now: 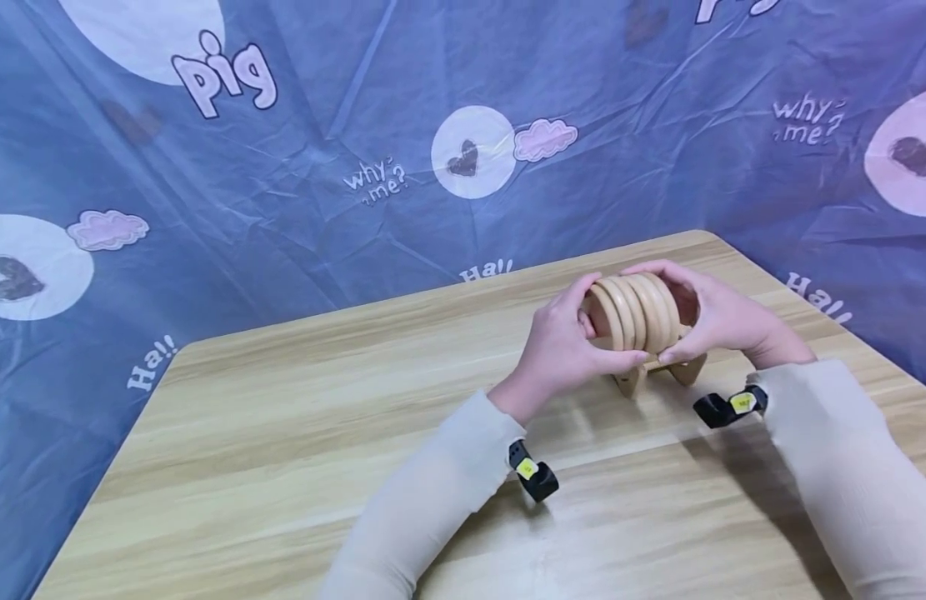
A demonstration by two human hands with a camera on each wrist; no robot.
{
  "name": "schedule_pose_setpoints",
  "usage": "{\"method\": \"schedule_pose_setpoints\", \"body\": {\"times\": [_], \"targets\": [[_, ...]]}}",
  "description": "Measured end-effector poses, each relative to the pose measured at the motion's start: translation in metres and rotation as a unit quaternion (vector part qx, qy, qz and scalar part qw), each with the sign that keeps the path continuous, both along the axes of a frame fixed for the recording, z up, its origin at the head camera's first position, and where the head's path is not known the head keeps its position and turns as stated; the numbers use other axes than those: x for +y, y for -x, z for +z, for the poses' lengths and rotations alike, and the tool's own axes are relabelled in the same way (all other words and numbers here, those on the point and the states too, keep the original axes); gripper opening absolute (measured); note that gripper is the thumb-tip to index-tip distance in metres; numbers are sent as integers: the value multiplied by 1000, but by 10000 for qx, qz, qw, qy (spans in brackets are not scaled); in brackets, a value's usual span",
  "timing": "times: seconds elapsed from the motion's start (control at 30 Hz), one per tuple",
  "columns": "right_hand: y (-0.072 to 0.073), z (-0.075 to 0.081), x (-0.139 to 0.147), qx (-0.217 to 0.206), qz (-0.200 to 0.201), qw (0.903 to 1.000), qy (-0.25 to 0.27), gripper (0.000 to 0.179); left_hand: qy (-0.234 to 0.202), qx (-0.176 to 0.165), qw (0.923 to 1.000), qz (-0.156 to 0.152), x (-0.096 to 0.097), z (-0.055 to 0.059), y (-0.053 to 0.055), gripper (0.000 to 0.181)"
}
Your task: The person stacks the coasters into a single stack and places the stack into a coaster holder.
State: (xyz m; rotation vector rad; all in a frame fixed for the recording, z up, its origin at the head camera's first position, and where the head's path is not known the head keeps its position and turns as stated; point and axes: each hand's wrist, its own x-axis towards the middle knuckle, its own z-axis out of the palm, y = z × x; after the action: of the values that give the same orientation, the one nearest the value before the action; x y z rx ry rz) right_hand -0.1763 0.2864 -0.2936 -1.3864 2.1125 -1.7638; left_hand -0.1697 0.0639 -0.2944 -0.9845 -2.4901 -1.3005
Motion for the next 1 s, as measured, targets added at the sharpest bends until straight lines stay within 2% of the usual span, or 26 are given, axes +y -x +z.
{"method": "schedule_pose_setpoints", "body": {"times": [0.13,0.27,0.47,0.67,0.83,1.0], "targets": [[1,-2,13,-141,-103,9998,45,98,-41,-9,10000,11,13,-1,2,93],[3,-3,26,-113,-133,9998,74,97,-33,46,9998,164,26,-3,2,93],[4,-10,41,-175,-143,9997,46,97,-15,-27,9995,312,43,-11,2,93],[9,-21,45,-409,-350,9984,-168,95,64,84,9993,362,46,-22,7,92],[12,-23,48,-663,-610,9947,-500,96,-21,54,9994,341,48,-26,11,90],[13,-26,54,-650,-443,9964,-303,95,20,-20,9994,337,56,-28,13,89]]}}
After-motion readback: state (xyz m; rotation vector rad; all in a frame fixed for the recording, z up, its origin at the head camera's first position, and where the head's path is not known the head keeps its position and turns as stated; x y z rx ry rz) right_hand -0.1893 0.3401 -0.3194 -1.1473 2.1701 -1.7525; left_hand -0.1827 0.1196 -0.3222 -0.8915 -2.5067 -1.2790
